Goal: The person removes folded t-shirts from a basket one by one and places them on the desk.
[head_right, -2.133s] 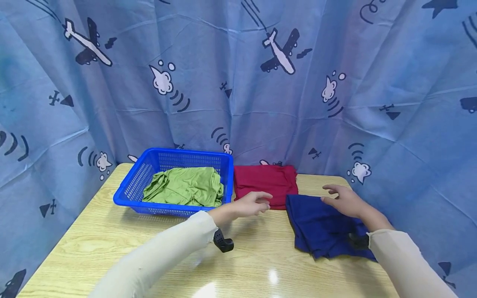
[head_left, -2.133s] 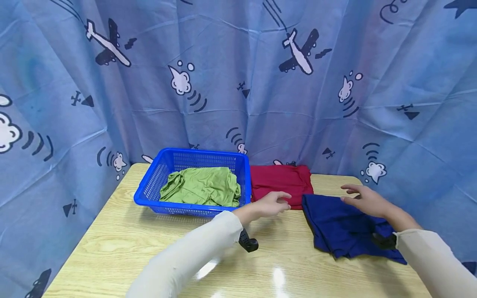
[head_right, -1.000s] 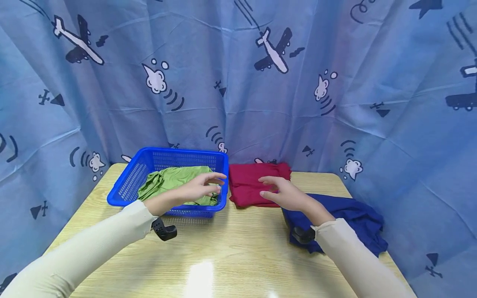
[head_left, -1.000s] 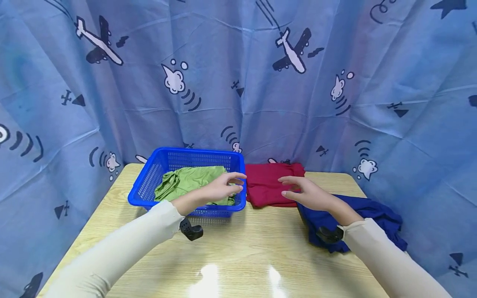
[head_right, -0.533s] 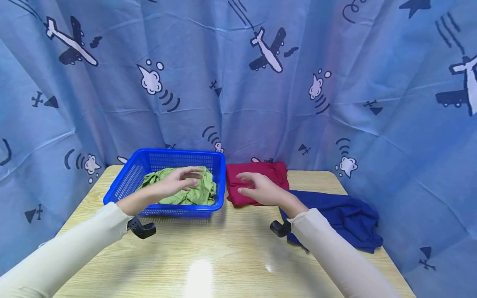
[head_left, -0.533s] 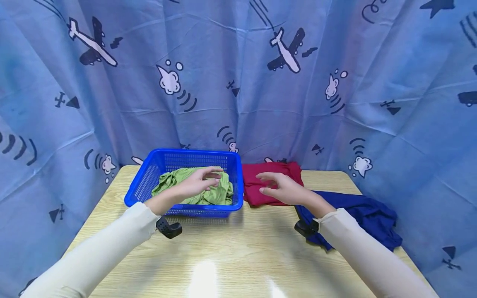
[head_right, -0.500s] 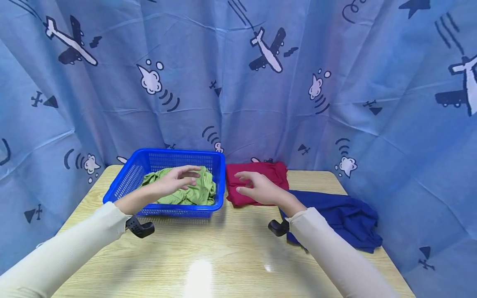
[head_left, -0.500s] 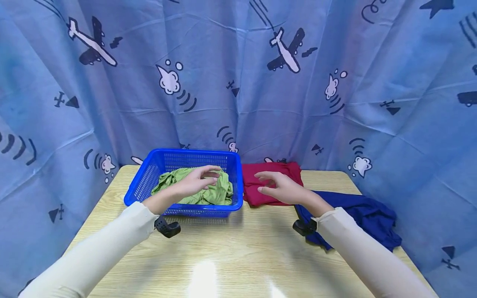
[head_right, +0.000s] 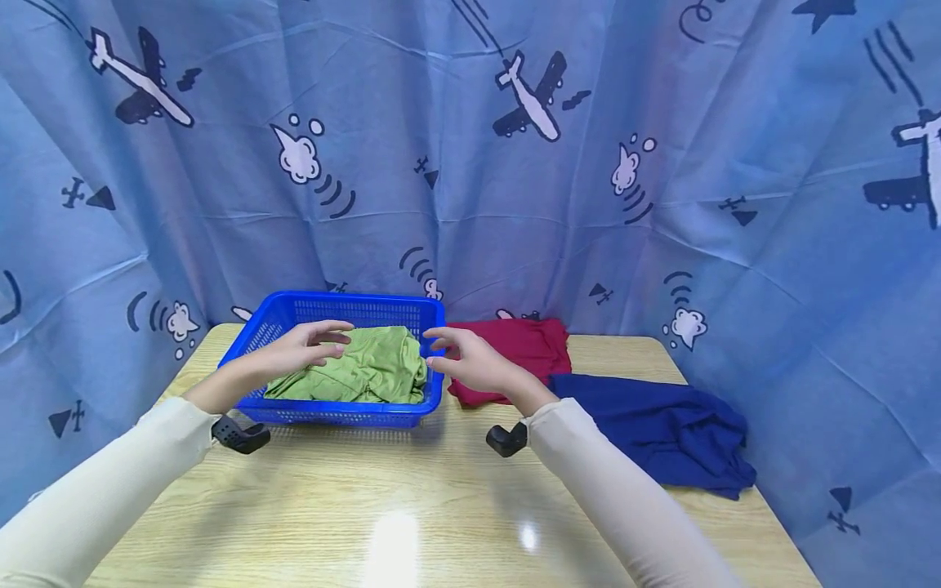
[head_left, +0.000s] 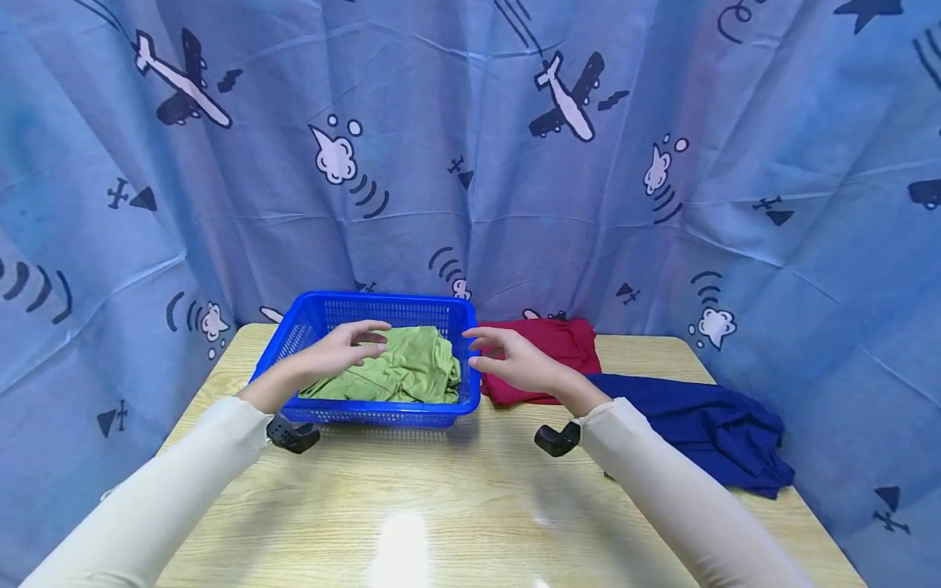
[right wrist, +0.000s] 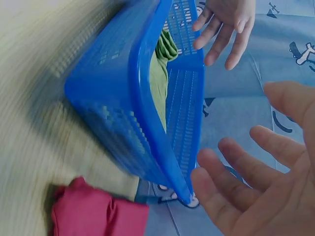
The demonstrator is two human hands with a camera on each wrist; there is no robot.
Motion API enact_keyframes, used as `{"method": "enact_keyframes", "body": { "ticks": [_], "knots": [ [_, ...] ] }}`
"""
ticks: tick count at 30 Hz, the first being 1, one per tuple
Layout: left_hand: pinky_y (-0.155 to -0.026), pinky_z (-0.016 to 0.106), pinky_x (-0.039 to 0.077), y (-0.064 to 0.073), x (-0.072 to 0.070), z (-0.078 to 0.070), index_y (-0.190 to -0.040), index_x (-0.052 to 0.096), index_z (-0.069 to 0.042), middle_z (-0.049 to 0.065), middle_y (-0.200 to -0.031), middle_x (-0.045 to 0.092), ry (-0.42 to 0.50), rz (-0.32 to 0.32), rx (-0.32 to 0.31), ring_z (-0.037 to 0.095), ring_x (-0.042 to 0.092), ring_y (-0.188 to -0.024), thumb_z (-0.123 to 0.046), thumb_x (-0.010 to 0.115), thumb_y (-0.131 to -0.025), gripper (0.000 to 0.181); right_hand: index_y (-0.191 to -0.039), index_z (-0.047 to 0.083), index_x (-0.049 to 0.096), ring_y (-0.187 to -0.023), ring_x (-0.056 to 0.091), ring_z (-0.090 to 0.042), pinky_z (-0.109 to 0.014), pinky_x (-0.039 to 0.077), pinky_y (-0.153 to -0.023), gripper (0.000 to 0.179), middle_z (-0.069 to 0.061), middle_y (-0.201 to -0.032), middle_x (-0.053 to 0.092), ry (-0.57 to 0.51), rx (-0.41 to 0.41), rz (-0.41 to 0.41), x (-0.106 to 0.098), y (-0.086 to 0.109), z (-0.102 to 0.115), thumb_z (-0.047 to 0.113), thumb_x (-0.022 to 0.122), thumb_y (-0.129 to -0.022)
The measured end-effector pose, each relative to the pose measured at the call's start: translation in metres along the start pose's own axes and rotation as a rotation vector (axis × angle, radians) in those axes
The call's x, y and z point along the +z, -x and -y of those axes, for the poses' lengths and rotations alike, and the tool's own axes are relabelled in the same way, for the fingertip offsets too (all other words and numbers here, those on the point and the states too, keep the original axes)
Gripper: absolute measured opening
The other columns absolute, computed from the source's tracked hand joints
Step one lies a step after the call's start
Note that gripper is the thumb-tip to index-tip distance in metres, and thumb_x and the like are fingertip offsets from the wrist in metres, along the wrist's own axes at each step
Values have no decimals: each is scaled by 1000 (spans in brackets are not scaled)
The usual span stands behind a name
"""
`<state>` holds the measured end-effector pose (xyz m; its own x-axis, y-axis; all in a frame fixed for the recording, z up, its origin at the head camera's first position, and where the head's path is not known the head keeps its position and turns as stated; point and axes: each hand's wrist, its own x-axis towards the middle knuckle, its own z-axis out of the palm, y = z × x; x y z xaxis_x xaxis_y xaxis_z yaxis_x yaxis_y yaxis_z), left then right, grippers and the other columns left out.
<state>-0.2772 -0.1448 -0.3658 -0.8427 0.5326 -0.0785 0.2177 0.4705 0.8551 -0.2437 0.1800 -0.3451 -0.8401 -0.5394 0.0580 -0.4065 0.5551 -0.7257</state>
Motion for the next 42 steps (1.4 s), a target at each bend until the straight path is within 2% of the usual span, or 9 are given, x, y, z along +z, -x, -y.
{"method": "enact_keyframes", "body": {
  "ticks": [7, 14, 17, 21, 27, 32, 36, 38, 42],
  "knots": [
    [-111, 61, 42, 7, -21, 16, -157, 31, -3, 28, -155, 42, -36, 15, -65, 45, 46, -140, -26, 46, -108, 56, -149, 2, 46, -123, 64, -39, -48, 54, -103, 51, -26, -139, 59, -71, 4, 16, 17, -16, 0, 15, 58, -102],
    [-114, 63, 39, 14, -39, 31, -159, 26, -3, 31, -159, 35, -34, 16, -116, 47, 39, -144, -30, 47, -108, 61, -152, 6, 44, -129, 59, -37, -48, 53, -104, 52, -25, -143, 56, -104, 41, 59, 33, -34, 2, 18, 56, -103],
    [-113, 63, 39, 14, -48, 35, -159, 27, -4, 31, -159, 33, -40, 0, -123, 48, 36, -145, -31, 47, -108, 61, -152, 7, 43, -130, 59, -37, -47, 54, -103, 52, -23, -144, 57, -138, 63, 70, 39, -41, 3, 17, 55, -103],
    [-113, 64, 38, 14, -58, 42, -158, 27, -3, 33, -159, 31, -52, -25, -132, 50, 35, -145, -30, 46, -108, 60, -154, 9, 41, -140, 51, -35, -48, 50, -109, 54, -20, -149, 52, -185, 92, 98, 43, -48, 3, 19, 56, -103],
    [-113, 65, 39, 17, -64, 49, -158, 26, 0, 35, -158, 31, -50, -23, -153, 52, 34, -145, -28, 47, -108, 61, -156, 13, 38, -147, 42, -36, -51, 45, -113, 58, -20, -157, 44, -190, 149, 108, 48, -60, 6, 25, 57, -102],
    [-115, 66, 34, 17, -71, 53, -159, 20, 0, 38, -161, 19, -62, 11, -191, 55, 24, -148, -30, 45, -109, 64, -159, 19, 35, -152, 32, -34, -54, 39, -118, 64, -21, -163, 33, -214, 221, 117, 53, -69, 10, 33, 60, -101],
    [-117, 67, 30, 14, -73, 54, -161, 18, -3, 36, -163, 9, -68, 35, -206, 56, 14, -150, -33, 45, -109, 66, -159, 24, 33, -156, 24, -32, -56, 33, -120, 68, -14, -168, 26, -229, 272, 97, 56, -73, 10, 38, 62, -99],
    [-118, 68, 28, 12, -71, 54, -162, 17, -6, 34, -165, 4, -71, 56, -217, 55, 8, -151, -38, 46, -108, 69, -159, 25, 32, -157, 21, -33, -58, 30, -122, 69, -11, -169, 23, -239, 289, 85, 58, -74, 8, 38, 63, -99],
    [-117, 70, 26, 9, -66, 56, -164, 12, -11, 28, -168, -6, -70, 129, -287, 54, 2, -153, -41, 45, -107, 72, -160, 26, 28, -158, 17, -32, -58, 24, -124, 73, -6, -171, 18, -304, 338, 75, 61, -74, 2, 37, 64, -98]
  ]
}}
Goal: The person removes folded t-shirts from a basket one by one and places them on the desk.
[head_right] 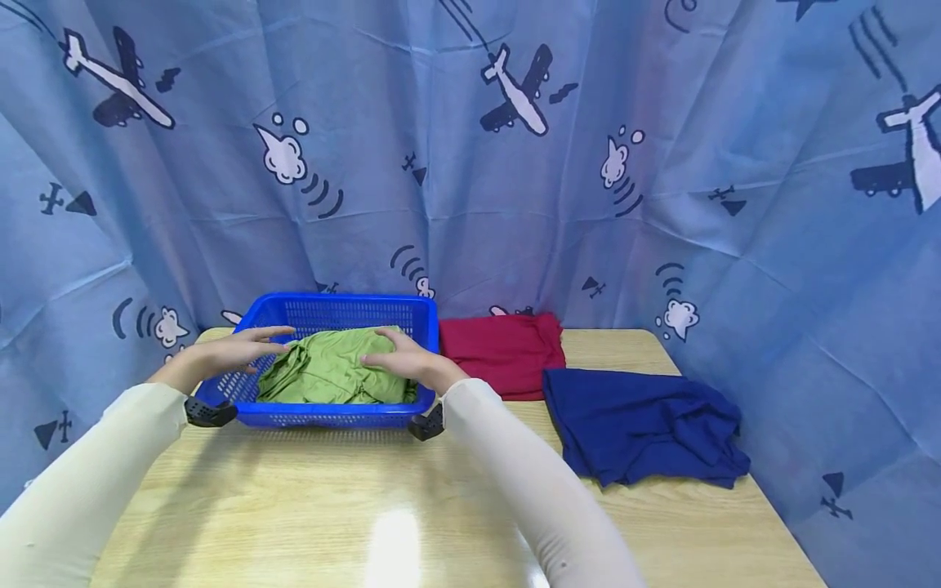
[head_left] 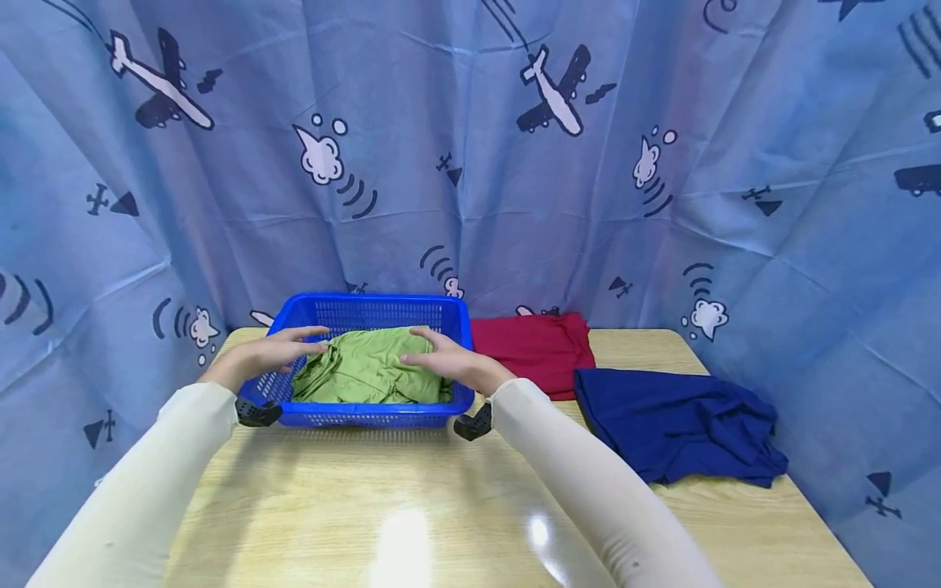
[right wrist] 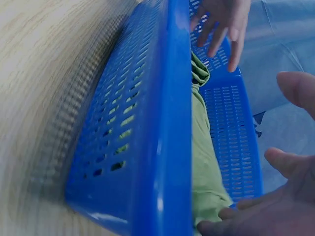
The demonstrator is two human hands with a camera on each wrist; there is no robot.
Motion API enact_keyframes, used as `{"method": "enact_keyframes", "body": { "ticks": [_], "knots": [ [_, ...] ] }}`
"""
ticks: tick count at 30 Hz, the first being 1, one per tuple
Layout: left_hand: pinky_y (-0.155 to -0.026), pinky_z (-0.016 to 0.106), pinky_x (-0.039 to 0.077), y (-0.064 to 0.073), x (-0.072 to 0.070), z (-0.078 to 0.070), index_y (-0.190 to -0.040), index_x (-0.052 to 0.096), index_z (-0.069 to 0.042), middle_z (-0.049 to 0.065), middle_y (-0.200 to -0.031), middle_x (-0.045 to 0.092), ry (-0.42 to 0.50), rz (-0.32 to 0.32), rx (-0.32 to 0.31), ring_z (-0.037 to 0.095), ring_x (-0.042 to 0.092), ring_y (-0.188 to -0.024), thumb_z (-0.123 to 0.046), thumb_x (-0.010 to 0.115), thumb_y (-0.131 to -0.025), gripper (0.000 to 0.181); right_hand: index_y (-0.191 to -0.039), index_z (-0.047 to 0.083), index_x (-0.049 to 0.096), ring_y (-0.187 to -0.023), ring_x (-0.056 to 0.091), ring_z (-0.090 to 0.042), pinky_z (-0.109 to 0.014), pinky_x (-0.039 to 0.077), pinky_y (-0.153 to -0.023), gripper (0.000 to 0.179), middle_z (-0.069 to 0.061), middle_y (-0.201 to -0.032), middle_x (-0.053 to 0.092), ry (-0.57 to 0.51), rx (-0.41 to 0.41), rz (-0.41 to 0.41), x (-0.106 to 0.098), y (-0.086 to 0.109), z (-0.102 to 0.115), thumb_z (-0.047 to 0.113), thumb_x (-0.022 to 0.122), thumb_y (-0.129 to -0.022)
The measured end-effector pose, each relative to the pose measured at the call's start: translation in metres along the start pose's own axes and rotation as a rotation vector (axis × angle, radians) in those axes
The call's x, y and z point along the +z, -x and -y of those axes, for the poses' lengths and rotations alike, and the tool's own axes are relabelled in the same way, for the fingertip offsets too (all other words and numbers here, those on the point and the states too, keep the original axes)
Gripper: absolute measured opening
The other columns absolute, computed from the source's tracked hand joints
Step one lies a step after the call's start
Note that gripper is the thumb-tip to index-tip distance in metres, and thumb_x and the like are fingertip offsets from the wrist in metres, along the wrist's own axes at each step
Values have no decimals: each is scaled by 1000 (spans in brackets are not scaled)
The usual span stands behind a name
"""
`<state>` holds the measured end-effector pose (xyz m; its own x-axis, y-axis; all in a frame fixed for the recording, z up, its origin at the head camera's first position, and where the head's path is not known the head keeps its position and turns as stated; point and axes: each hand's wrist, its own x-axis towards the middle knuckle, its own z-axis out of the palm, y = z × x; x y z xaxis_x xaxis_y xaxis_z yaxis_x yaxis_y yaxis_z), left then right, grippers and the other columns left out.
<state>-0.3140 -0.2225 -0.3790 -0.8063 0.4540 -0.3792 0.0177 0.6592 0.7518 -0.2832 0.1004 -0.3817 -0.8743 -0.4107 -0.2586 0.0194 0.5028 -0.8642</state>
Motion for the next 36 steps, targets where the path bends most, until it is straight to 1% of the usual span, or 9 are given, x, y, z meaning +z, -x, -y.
{"method": "enact_keyframes", "body": {
  "ticks": [6, 11, 14, 18, 22, 25, 28, 32, 36],
  "knots": [
    [-112, 75, 29, -9, 6, 0, -164, 10, -12, 28, -167, -10, -11, 59, -76, 57, 1, -151, -38, 43, -108, 70, -161, 22, 26, -156, 22, -33, -58, 23, -124, 76, -7, -171, 16, -142, 58, -73, 4, -7, -8, 39, 64, -97],
    [-114, 74, 27, -20, 15, -5, -164, 13, -12, 28, -168, -3, -21, 99, -105, 56, 4, -151, -38, 44, -107, 70, -161, 20, 26, -156, 21, -32, -58, 23, -124, 78, -7, -170, 20, -137, 106, -163, 7, -11, -9, 42, 63, -96],
    [-113, 75, 26, -23, 18, -6, -164, 12, -13, 26, -168, -5, -30, 102, -121, 56, 4, -151, -37, 45, -107, 70, -161, 19, 26, -156, 23, -34, -58, 23, -124, 78, -10, -169, 22, -145, 119, -182, 8, -14, -7, 41, 63, -97],
    [-111, 76, 31, -25, 19, -7, -164, 9, -15, 25, -168, -9, -44, 130, -132, 58, 3, -151, -37, 47, -106, 73, -162, 19, 25, -156, 21, -36, -63, 19, -124, 75, -11, -170, 19, -164, 143, -141, 8, -18, -7, 37, 61, -99],
    [-109, 74, 34, -28, 17, -9, -164, 11, -15, 25, -168, -10, -66, 212, -141, 57, 0, -151, -36, 45, -107, 70, -162, 22, 25, -158, 12, -35, -69, 12, -122, 70, -9, -172, 12, -150, 181, -67, 7, -21, -10, 34, 57, -101],
    [-110, 72, 37, -31, 17, -10, -164, 14, -15, 24, -168, -9, -94, 265, -168, 53, -2, -153, -37, 46, -107, 69, -162, 20, 27, -159, 6, -36, -69, 8, -123, 65, -10, -172, 8, -131, 187, -22, 7, -23, -12, 31, 53, -103],
    [-112, 68, 38, -32, 17, -9, -163, 17, -15, 24, -169, -7, -126, 285, -201, 51, -1, -154, -39, 47, -106, 69, -161, 18, 30, -159, 4, -36, -66, 7, -125, 61, -11, -172, 9, -117, 189, 11, 9, -23, -14, 30, 52, -104],
    [-119, 66, 28, -30, 18, -6, -162, 23, -10, 27, -168, 0, -171, 276, -203, 51, 3, -154, -39, 44, -107, 66, -159, 18, 35, -159, 6, -35, -65, 9, -125, 58, -10, -171, 16, -73, 203, 70, 13, -23, -13, 33, 51, -105],
    [-124, 65, 13, -26, 18, -3, -159, 29, -3, 28, -167, 9, -190, 267, -163, 51, 5, -154, -39, 40, -108, 63, -157, 21, 39, -159, 9, -36, -67, 12, -124, 57, -7, -170, 22, -19, 226, 126, 15, -26, -11, 38, 51, -105]
  ]
}}
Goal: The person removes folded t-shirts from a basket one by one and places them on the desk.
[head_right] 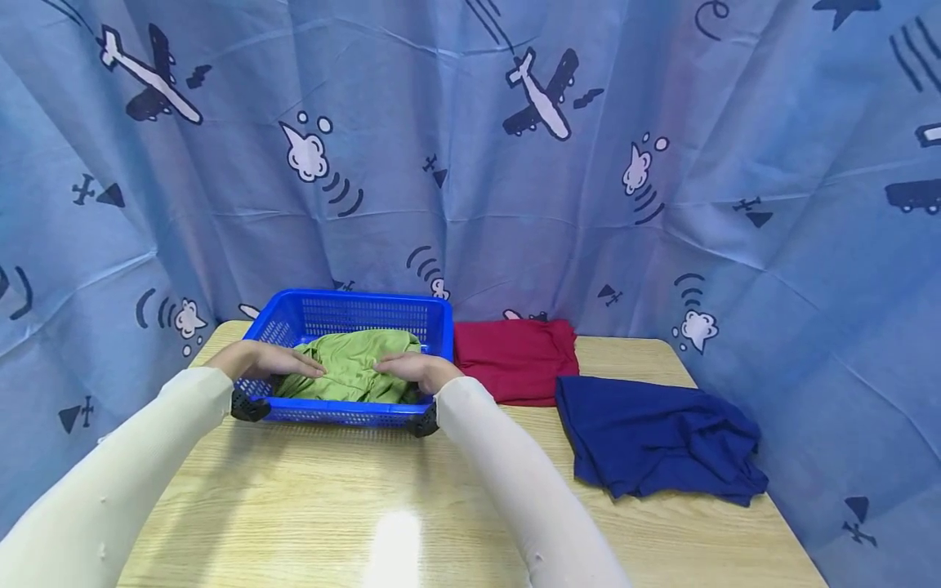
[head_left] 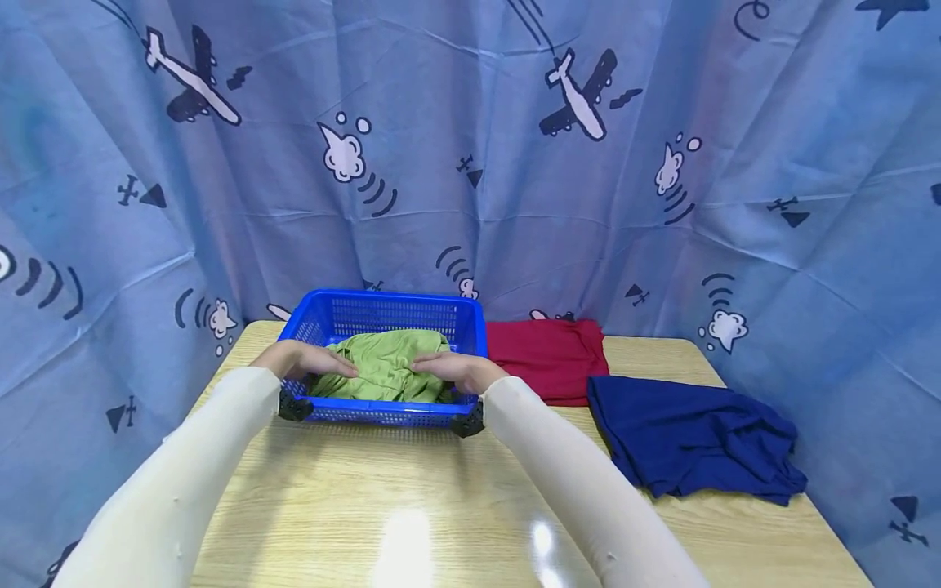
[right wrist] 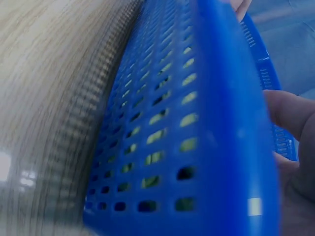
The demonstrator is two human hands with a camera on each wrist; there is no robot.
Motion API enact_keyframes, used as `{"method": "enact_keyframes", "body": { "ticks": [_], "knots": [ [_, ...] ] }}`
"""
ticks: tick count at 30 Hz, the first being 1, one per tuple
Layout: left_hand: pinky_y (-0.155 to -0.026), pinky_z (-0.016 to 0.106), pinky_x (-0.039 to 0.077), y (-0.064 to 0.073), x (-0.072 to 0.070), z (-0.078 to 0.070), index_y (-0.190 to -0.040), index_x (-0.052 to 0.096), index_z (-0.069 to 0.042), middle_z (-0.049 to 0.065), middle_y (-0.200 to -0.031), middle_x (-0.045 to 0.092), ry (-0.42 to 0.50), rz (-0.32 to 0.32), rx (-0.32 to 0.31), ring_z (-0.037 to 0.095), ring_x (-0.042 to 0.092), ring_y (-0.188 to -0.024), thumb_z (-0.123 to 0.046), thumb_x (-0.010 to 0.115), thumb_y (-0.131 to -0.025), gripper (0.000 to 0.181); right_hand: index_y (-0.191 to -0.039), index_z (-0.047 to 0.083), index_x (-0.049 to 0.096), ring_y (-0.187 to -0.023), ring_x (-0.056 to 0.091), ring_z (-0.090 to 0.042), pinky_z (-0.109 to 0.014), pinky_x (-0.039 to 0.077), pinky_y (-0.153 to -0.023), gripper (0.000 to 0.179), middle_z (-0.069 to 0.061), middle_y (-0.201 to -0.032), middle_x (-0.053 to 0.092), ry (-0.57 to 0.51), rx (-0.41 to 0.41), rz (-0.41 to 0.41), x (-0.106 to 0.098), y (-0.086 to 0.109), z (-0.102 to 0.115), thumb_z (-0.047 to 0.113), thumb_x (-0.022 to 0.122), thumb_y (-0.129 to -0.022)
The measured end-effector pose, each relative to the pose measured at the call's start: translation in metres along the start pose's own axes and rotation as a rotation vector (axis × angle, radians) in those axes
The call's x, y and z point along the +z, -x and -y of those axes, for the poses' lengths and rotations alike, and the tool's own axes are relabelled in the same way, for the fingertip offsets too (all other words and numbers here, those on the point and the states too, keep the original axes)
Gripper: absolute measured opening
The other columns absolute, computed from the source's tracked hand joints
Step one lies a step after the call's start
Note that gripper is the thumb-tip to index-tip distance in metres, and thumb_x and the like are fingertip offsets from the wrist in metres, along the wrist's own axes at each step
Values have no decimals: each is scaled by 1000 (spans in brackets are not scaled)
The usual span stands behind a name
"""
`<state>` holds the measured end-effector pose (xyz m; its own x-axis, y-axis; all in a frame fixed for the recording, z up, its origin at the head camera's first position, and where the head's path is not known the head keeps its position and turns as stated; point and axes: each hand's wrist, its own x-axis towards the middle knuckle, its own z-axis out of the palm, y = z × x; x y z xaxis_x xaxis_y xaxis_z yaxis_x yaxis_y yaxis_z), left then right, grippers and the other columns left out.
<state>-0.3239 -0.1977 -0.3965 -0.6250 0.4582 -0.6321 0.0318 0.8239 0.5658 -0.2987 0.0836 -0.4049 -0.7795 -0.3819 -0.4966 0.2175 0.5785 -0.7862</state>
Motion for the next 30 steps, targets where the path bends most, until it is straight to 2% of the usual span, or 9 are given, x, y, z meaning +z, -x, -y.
{"method": "enact_keyframes", "body": {
  "ticks": [4, 11, 12, 14, 17, 20, 23, 28, 30],
  "knots": [
    [-124, 65, 12, 1, 2, 2, -158, 31, -4, 27, -167, 11, 4, -10, 16, 50, 5, -154, -38, 40, -108, 62, -156, 22, 42, -159, 10, -35, -66, 12, -125, 55, -6, -170, 22, 12, 12, 8, 0, -1, -2, 38, 53, -104],
    [-124, 62, 21, -2, 6, 6, -163, 19, -10, 26, -168, -5, 131, -9, 27, 49, 3, -155, -31, 50, -106, 68, -156, 17, 41, -156, 21, -35, -56, 21, -126, 63, -12, -169, 23, 13, -14, 14, 1, -3, -6, 25, 66, -98],
    [-123, 62, 21, -2, 7, 6, -163, 18, -11, 27, -168, -6, 127, -17, 37, 50, 4, -154, -30, 52, -105, 70, -156, 17, 41, -156, 22, -35, -55, 23, -126, 65, -13, -168, 23, 15, -22, 16, 1, -4, -7, 23, 67, -97],
    [-124, 62, 19, -3, 8, 8, -163, 20, -12, 27, -168, -5, 124, -45, 48, 49, 2, -155, -27, 56, -103, 71, -157, 16, 39, -155, 24, -34, -53, 26, -125, 68, -14, -168, 22, 21, -34, 22, 2, -4, -8, 20, 69, -96],
    [-124, 65, 14, -3, 9, 10, -161, 27, -10, 30, -167, 1, 53, -109, 72, 50, 0, -154, -27, 62, -100, 72, -158, 18, 38, -154, 25, -33, -52, 31, -123, 73, -14, -169, 21, 42, -41, 16, 3, -4, -9, 19, 72, -93],
    [-123, 68, 11, -3, 9, 13, -158, 33, -8, 32, -165, 11, -9, -183, 88, 52, 2, -153, -26, 66, -97, 71, -158, 18, 36, -154, 25, -32, -50, 32, -123, 77, -13, -169, 21, 64, -49, 6, 3, -4, -9, 17, 74, -91],
    [-122, 69, 12, -4, 11, 16, -156, 37, -6, 33, -164, 17, -30, -232, 96, 54, 6, -152, -23, 68, -95, 70, -158, 16, 36, -154, 24, -31, -49, 31, -123, 80, -14, -168, 22, 88, -62, -15, 5, -3, -10, 15, 76, -89],
    [-122, 70, 10, -5, 11, 18, -156, 38, -5, 34, -165, 10, 19, -244, 101, 54, 0, -152, -19, 70, -94, 71, -158, 15, 36, -156, 20, -32, -51, 27, -125, 79, -15, -168, 22, 109, -85, -46, 5, -5, -11, 16, 76, -90],
    [-122, 69, 9, -6, 11, 19, -155, 39, -5, 34, -165, 8, 48, -251, 99, 53, -1, -153, -17, 69, -94, 69, -157, 13, 39, -154, 24, -31, -50, 29, -124, 76, -16, -167, 25, 99, -89, -61, 5, -7, -12, 14, 75, -90]
  ]
}}
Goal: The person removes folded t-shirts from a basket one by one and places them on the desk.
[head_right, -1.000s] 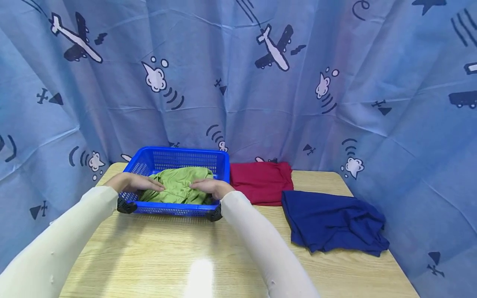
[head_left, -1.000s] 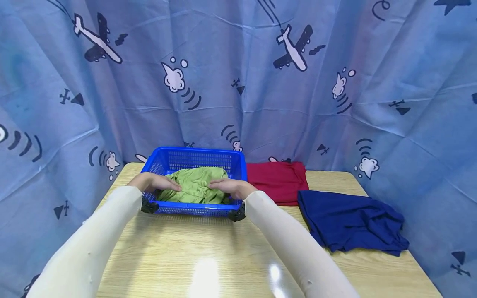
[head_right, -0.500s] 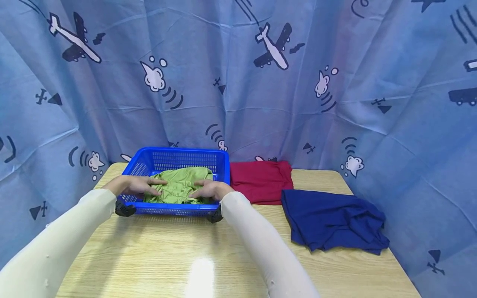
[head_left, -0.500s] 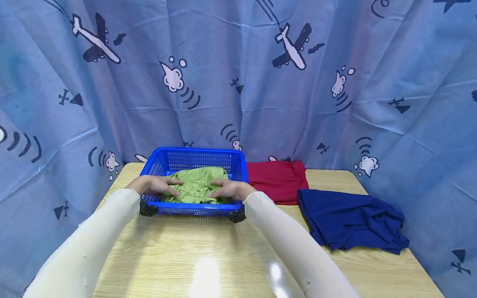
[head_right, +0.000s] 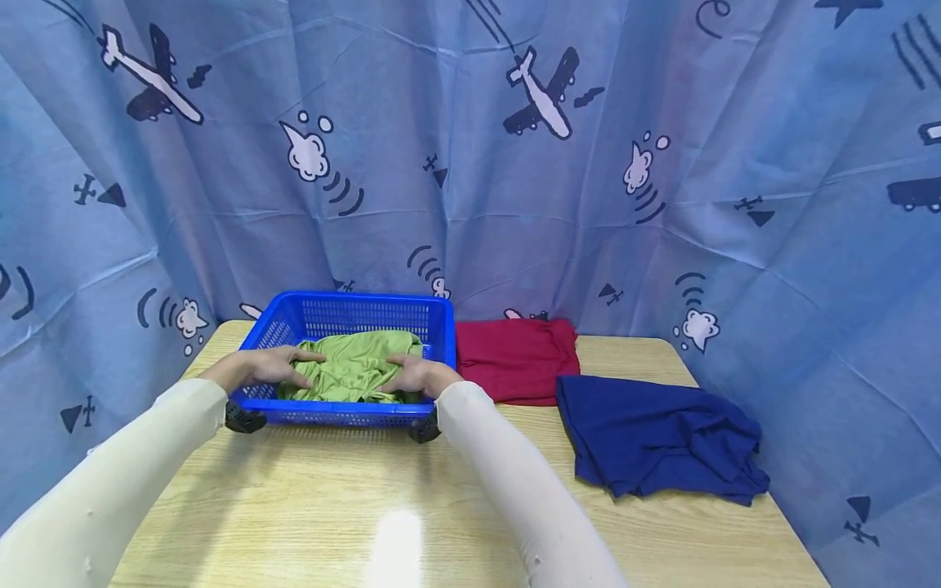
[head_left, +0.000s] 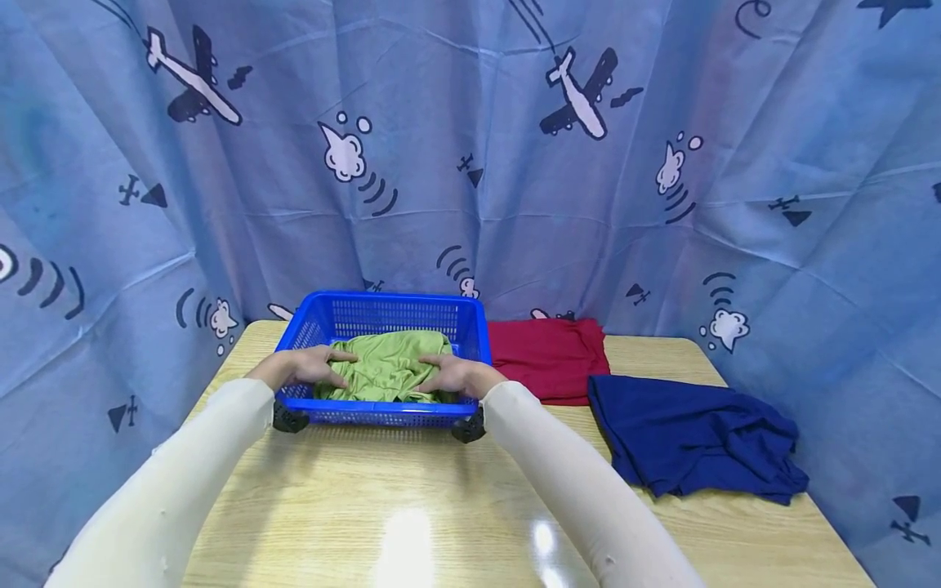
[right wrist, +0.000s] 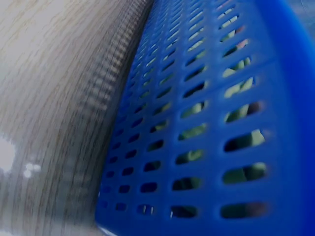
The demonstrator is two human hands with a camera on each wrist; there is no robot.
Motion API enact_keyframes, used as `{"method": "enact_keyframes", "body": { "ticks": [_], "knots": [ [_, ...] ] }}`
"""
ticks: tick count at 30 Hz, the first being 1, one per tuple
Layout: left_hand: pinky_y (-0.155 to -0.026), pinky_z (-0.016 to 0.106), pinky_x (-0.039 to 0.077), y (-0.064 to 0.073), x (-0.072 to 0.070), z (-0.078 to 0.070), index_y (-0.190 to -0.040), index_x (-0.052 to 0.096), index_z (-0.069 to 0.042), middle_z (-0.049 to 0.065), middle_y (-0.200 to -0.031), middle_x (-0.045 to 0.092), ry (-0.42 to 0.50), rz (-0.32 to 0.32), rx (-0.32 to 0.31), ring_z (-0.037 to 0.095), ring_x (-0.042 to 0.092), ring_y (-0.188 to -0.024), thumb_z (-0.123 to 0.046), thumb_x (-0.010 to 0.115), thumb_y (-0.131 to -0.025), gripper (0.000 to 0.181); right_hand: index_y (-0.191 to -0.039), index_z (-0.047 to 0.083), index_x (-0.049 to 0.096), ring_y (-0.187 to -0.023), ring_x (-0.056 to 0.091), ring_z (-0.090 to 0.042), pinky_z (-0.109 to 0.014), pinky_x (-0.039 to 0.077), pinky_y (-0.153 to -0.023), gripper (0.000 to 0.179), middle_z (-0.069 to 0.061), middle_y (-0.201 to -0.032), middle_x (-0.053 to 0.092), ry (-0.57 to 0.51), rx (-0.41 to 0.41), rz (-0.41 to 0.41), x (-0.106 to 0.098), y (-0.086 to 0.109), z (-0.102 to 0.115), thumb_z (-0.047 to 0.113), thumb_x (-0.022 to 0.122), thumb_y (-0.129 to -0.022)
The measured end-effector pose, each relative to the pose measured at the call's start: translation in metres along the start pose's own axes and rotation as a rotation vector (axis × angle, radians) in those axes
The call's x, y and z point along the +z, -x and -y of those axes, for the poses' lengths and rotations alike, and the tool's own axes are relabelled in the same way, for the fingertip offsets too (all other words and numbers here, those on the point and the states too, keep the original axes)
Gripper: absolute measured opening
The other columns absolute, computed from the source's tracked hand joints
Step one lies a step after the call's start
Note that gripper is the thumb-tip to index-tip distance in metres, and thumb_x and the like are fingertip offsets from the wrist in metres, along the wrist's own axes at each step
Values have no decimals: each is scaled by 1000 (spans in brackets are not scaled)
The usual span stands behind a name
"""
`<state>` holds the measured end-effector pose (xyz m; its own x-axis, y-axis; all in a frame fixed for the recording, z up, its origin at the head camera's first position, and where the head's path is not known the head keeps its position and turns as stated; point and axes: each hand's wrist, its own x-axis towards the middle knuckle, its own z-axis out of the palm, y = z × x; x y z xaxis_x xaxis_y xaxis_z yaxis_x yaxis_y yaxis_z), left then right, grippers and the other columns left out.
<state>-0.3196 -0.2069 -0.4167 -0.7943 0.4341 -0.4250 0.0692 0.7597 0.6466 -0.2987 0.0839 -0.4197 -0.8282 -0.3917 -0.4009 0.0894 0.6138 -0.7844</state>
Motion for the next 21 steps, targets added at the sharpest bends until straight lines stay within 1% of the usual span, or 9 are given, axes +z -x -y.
{"method": "enact_keyframes", "body": {
  "ticks": [2, 5, 7, 10, 13, 16, 18, 20, 21],
  "knots": [
    [-122, 68, 9, -1, -1, 0, -154, 41, -3, 34, -165, 8, 34, -16, 4, 53, -1, -153, -14, 68, -94, 66, -155, 10, 42, -146, 35, -27, -45, 36, -120, 72, -16, -164, 31, -22, 0, -29, 0, -2, 0, 9, 74, -90],
    [-123, 66, 12, -1, -1, -1, -151, 45, -2, 34, -165, 11, 73, -58, 8, 52, 3, -153, -13, 67, -95, 62, -151, 5, 46, -121, 52, -20, -32, 48, -101, 66, -17, -155, 44, -57, 11, -72, 1, -4, 0, 3, 70, -90],
    [-123, 65, 13, -1, -2, -1, -151, 45, -1, 34, -164, 12, 90, -83, 18, 52, 3, -153, -13, 68, -95, 61, -150, 4, 47, -109, 53, -17, -27, 48, -89, 64, -18, -152, 49, -87, 14, -97, 2, -5, -1, -1, 68, -90],
    [-123, 66, 14, 0, -2, 0, -151, 45, -2, 34, -164, 12, 90, -121, 30, 52, 3, -153, -13, 68, -95, 62, -151, 5, 46, -108, 55, -16, -23, 49, -84, 64, -18, -151, 50, -129, 9, -115, 2, -5, 0, -1, 66, -91],
    [-122, 68, 14, 2, -4, 0, -152, 44, -2, 34, -164, 13, 88, -146, 48, 53, 3, -153, -14, 67, -95, 62, -152, 6, 46, -103, 56, -14, -22, 50, -81, 64, -18, -153, 48, -154, -2, -135, 1, -5, 0, -2, 66, -91],
    [-121, 69, 15, 5, -6, -1, -152, 43, -2, 34, -164, 12, 95, -157, 68, 54, 3, -152, -15, 66, -96, 63, -152, 8, 46, -75, 50, -10, -20, 46, -66, 65, -19, -155, 45, -162, -11, -143, 0, -3, 2, -2, 66, -91],
    [-121, 69, 14, 6, -7, -2, -153, 42, -2, 34, -165, 11, 109, -162, 76, 54, 2, -152, -16, 66, -96, 64, -152, 9, 47, -64, 40, -6, -19, 42, -60, 65, -19, -157, 41, -165, -23, -144, 0, -2, 3, -1, 66, -91],
    [-121, 69, 14, 8, -9, -2, -153, 41, -2, 34, -165, 9, 119, -172, 83, 54, 0, -152, -15, 67, -95, 65, -152, 11, 47, -57, 32, -7, -20, 39, -56, 65, -19, -159, 38, -180, -35, -142, -1, 0, 5, -1, 66, -91],
    [-121, 70, 14, 9, -11, -2, -153, 41, -2, 34, -165, 9, 123, -176, 84, 54, 0, -152, -15, 66, -95, 65, -153, 13, 47, -59, 35, -6, -20, 39, -56, 65, -18, -160, 37, -184, -42, -142, -2, 1, 6, 0, 66, -91]
  ]
}}
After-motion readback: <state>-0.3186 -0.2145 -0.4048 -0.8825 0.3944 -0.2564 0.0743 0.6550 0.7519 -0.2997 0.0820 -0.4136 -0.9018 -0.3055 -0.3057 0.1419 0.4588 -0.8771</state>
